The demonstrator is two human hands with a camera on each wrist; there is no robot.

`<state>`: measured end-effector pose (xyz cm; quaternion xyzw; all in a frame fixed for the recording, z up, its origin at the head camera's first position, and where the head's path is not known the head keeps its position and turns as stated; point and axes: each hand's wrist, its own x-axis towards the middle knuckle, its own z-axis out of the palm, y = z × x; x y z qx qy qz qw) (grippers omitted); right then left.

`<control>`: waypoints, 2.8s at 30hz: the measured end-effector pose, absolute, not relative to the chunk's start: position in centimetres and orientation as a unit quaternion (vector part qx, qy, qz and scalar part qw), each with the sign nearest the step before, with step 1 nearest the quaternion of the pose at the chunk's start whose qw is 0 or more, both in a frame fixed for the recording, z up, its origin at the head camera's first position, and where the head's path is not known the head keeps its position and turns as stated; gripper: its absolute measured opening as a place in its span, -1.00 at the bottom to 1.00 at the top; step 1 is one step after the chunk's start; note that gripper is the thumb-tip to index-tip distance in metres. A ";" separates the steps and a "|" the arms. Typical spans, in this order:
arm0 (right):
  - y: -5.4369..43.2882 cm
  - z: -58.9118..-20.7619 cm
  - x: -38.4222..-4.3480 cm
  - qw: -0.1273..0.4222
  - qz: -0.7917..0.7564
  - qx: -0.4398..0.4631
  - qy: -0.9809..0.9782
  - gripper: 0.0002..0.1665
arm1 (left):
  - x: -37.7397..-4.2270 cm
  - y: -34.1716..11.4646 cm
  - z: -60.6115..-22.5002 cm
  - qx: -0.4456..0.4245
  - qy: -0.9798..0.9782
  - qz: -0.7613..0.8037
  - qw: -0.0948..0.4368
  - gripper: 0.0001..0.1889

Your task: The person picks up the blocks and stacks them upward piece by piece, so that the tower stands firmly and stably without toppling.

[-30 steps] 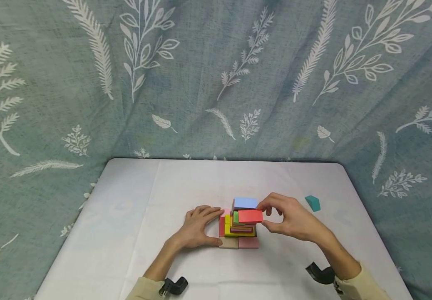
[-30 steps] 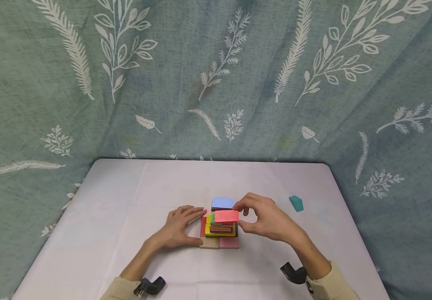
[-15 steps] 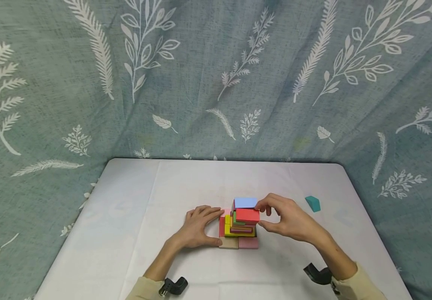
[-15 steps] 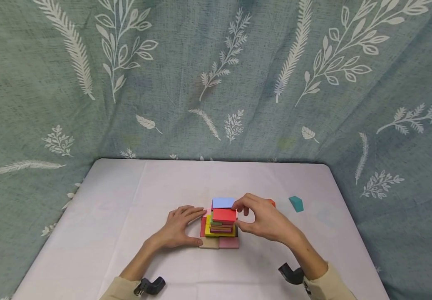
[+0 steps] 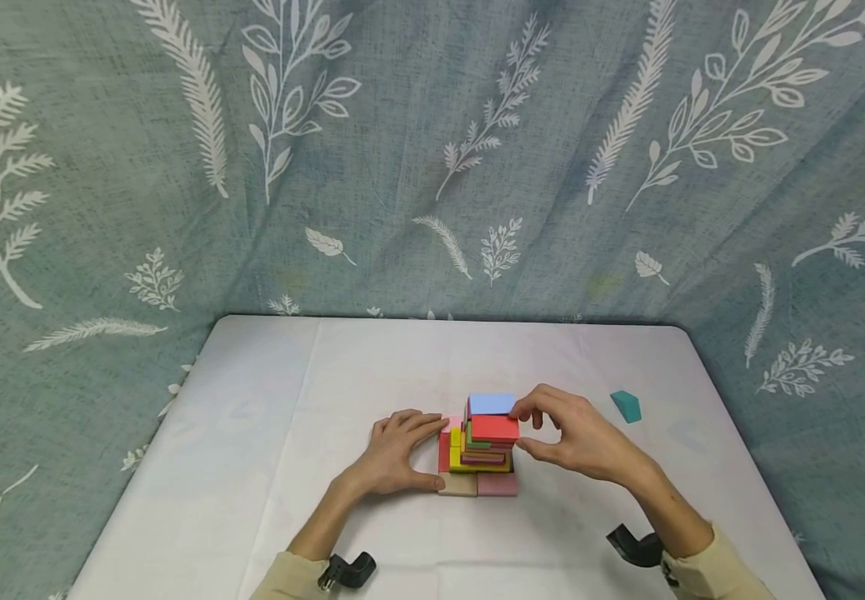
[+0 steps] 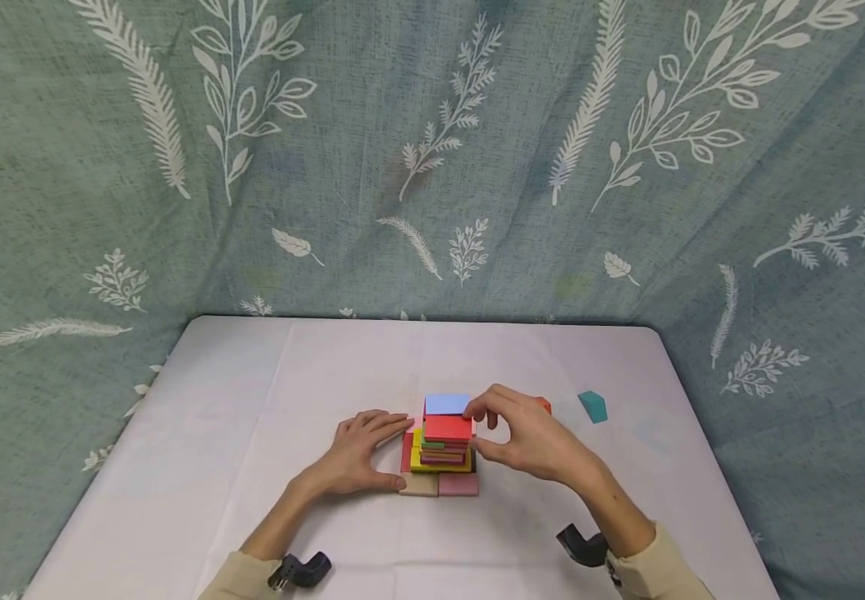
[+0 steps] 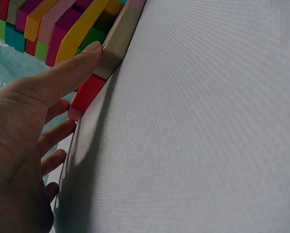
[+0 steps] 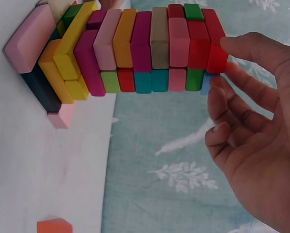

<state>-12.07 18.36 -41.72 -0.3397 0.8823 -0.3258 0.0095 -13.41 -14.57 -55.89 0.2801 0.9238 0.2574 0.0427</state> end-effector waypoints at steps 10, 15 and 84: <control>24.9 -43.5 -15.3 0.010 -0.371 -0.223 0.901 -0.66 | -13.4 -14.6 -55.7 0.280 0.924 0.255 0.049 0.03; 28.4 -47.0 -16.9 0.057 -0.350 -0.140 0.924 -0.58 | -13.3 -14.7 -55.8 0.279 0.924 0.255 0.050 0.03; 16.5 -41.5 -14.4 -0.034 -0.338 -0.326 0.882 -0.61 | -13.3 -14.7 -55.8 0.281 0.921 0.264 0.049 0.02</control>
